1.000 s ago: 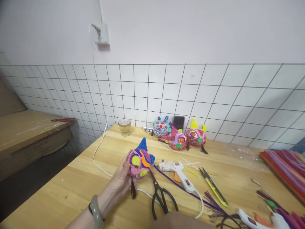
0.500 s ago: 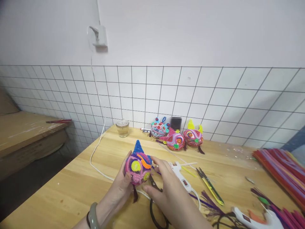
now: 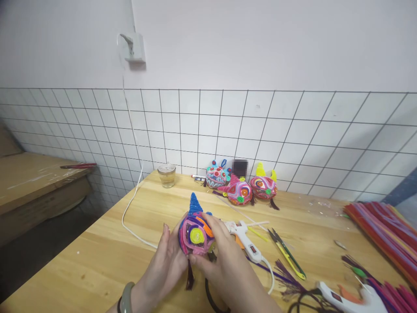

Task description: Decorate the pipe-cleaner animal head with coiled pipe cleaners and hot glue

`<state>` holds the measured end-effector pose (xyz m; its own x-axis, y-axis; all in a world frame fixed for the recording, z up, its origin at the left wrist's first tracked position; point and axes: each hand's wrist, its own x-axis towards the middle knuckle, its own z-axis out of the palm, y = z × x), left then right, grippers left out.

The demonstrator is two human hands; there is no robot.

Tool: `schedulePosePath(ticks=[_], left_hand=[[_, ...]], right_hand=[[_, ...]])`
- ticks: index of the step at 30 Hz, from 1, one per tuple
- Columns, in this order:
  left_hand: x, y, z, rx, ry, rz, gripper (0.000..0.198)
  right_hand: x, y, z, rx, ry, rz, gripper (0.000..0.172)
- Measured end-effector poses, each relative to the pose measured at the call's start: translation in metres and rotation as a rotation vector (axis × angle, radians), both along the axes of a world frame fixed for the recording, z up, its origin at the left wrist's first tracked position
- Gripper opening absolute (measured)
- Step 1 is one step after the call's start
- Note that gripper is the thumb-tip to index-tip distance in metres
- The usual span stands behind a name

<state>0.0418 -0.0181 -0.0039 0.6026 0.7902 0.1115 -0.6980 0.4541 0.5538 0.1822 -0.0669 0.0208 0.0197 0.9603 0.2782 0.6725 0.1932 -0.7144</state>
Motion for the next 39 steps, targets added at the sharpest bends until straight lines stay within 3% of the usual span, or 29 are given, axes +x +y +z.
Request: schedulePosePath(ticks=[6, 8, 12, 15, 20, 27, 35, 39], left_hand=[[-0.003, 0.004, -0.005, -0.005, 0.116, 0.031, 0.061], [-0.009, 0.015, -0.005, -0.012, 0.213, 0.169, 0.054], [-0.032, 0.05, -0.007, -0.112, 0.384, 0.697, 0.032], [-0.047, 0.071, -0.009, -0.143, 0.377, 0.788, 0.031], [-0.048, 0.076, -0.01, -0.155, 0.359, 0.828, 0.029], [-0.043, 0.073, -0.008, -0.149, 0.38, 0.782, 0.033], [-0.043, 0.068, -0.005, -0.035, 0.365, 0.771, 0.045], [-0.041, 0.069, -0.005, 0.016, 0.356, 0.761, 0.04]], right_hand=[[0.002, 0.0, 0.002, -0.02, 0.132, 0.03, 0.065], [0.004, 0.0, 0.005, -0.037, 0.166, 0.045, 0.064], [0.012, 0.002, 0.006, 0.028, 0.08, 0.004, 0.06], [0.018, 0.006, 0.001, 0.129, -0.044, -0.046, 0.058], [0.019, 0.009, -0.001, 0.119, -0.043, -0.071, 0.055], [0.021, 0.009, 0.004, 0.054, 0.09, -0.083, 0.059], [0.022, 0.01, 0.005, 0.099, 0.113, -0.095, 0.058], [0.022, 0.009, 0.008, 0.063, 0.201, -0.083, 0.061]])
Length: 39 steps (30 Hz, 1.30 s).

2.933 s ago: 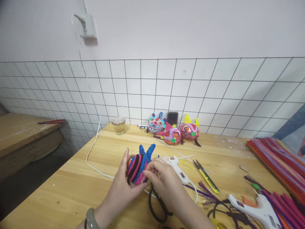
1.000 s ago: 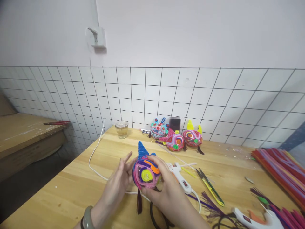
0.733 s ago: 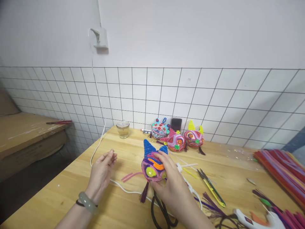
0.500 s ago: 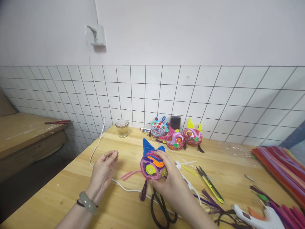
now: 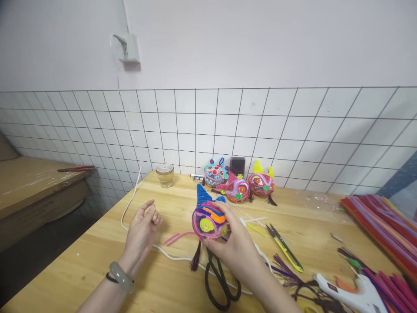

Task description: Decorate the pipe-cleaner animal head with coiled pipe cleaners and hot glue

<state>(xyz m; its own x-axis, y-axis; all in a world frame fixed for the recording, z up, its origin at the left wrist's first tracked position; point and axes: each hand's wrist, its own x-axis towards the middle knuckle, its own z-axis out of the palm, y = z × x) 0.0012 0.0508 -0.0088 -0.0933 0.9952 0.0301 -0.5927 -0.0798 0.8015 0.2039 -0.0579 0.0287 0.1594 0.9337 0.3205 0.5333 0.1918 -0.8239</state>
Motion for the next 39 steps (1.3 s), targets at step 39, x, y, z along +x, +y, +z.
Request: schedulePosePath(ticks=[39], left_hand=[[0.023, -0.041, 0.004, -0.219, -0.185, -0.784, 0.036]], right_hand=[[0.001, 0.001, -0.001, -0.05, 0.321, 0.031, 0.049]])
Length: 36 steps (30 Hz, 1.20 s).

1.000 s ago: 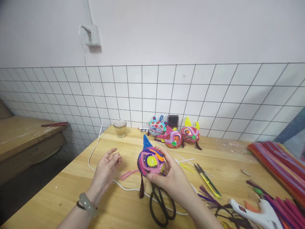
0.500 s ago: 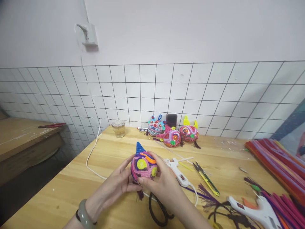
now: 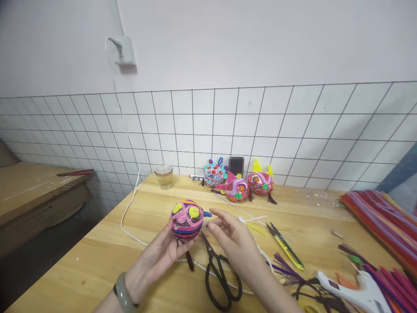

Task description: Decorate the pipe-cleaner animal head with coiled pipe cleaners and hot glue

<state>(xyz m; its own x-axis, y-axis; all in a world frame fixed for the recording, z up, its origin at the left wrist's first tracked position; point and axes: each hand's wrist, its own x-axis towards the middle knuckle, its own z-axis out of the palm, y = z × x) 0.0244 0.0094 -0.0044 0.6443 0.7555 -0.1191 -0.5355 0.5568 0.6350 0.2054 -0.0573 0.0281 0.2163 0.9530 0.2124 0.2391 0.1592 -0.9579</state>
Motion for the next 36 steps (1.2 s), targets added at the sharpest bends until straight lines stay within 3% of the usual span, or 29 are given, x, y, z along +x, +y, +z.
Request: schedulePosePath(ticks=[4, 9, 16, 23, 28, 36], left_hand=[[0.001, 0.002, -0.003, -0.02, -0.002, 0.019, 0.036], [0.002, 0.002, -0.004, -0.006, -0.007, 0.036, 0.037], [0.001, 0.0, -0.003, 0.022, -0.01, 0.09, 0.031], [0.002, -0.002, -0.004, 0.083, -0.005, 0.059, 0.029], [0.004, -0.005, -0.006, 0.136, -0.012, 0.045, 0.031], [0.008, -0.009, -0.008, 0.111, -0.016, 0.064, 0.034]], right_hand=[[-0.001, -0.002, 0.004, 0.004, -0.111, -0.012, 0.036], [-0.004, -0.002, 0.002, 0.125, -0.313, -0.037, 0.02], [-0.011, -0.005, 0.003, 0.142, -0.395, 0.069, 0.02], [-0.02, -0.008, 0.002, 0.176, -0.441, 0.15, 0.02], [-0.025, -0.01, -0.006, 0.304, -0.536, 0.189, 0.021], [-0.027, -0.008, -0.014, 0.508, -0.813, 0.111, 0.023]])
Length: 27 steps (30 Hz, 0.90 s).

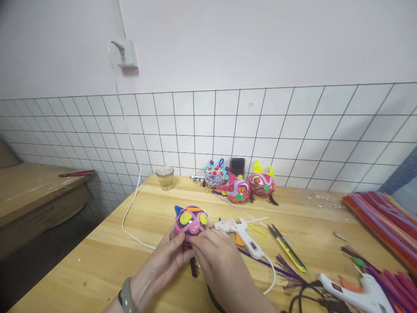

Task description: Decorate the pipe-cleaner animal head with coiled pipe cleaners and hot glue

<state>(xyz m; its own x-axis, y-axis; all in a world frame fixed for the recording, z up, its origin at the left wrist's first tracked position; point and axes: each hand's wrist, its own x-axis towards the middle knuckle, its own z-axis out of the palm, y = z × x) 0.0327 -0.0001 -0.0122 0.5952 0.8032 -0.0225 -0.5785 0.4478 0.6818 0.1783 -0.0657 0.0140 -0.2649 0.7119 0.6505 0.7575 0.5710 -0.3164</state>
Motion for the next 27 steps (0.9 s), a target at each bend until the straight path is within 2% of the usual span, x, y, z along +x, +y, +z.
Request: schedulePosePath(ticks=[6, 14, 18, 21, 24, 27], left_hand=[[0.002, -0.004, 0.001, 0.025, 0.019, 0.034, 0.046], [0.002, -0.003, 0.006, 0.083, 0.017, 0.078, 0.065], [-0.001, 0.003, 0.002, 0.165, -0.003, 0.102, 0.077], [-0.004, 0.007, 0.003, 0.209, 0.016, 0.12, 0.079], [-0.007, 0.009, 0.007, 0.248, 0.036, 0.116, 0.078], [-0.01, 0.008, 0.012, 0.265, 0.046, 0.088, 0.079]], right_hand=[[0.001, 0.001, -0.002, 0.056, 0.0, 0.006, 0.019], [0.004, 0.002, -0.007, -0.087, 0.083, -0.033, 0.011], [0.002, 0.003, -0.004, -0.269, 0.246, -0.092, 0.009], [-0.001, 0.005, -0.002, -0.535, 0.534, -0.107, 0.004], [-0.003, 0.008, -0.001, -0.74, 0.753, -0.034, 0.015], [-0.004, 0.009, -0.002, -0.831, 0.824, 0.051, 0.03]])
